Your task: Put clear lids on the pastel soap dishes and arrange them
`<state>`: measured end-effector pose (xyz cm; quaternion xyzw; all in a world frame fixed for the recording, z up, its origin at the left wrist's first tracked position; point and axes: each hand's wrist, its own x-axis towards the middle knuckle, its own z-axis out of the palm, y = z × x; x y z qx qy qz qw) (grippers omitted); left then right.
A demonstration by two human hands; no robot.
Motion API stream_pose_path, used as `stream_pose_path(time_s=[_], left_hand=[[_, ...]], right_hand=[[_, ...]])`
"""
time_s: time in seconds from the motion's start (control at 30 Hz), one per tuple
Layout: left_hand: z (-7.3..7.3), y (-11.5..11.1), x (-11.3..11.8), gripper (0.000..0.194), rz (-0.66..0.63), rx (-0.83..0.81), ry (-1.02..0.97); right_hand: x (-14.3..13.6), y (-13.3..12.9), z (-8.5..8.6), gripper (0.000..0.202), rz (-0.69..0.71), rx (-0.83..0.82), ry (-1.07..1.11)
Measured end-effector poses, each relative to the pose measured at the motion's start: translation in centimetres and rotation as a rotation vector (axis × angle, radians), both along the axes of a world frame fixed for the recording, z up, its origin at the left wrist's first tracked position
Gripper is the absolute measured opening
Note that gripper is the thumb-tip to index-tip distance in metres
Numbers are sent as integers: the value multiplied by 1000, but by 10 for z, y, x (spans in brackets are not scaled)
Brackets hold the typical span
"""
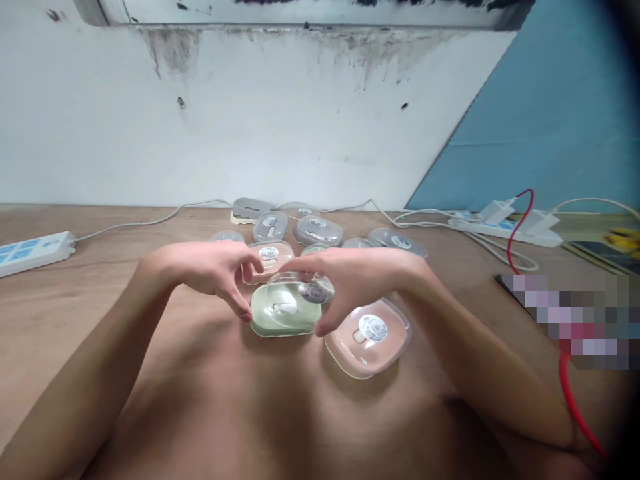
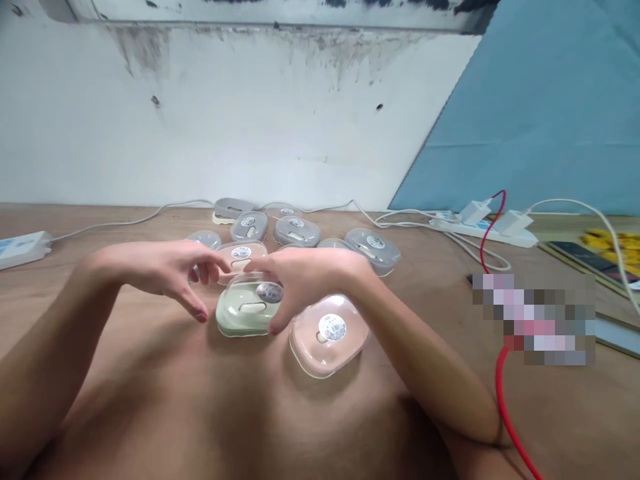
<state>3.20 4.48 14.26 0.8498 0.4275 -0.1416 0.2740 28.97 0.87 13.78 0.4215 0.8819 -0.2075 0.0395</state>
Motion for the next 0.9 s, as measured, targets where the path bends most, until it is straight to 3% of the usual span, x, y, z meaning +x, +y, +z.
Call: stream_pose_path(time_s=[0.1,0.3,0.6,0.9], left_hand=[[-9,9,-2,81,23,-74,76],[-27,17,5,66,-11,-155,54],[-27,11,15,43,-58,-126,8],[-28,11,14,39,-77,-149,-22]], right_hand=[[-18,-3,-12,82,75,-37,18],[-30,3,-28,65,76,9,-55],[-34,1,-33,64,89,-13,-59],[-37,1,-36,71,106,11,-45]])
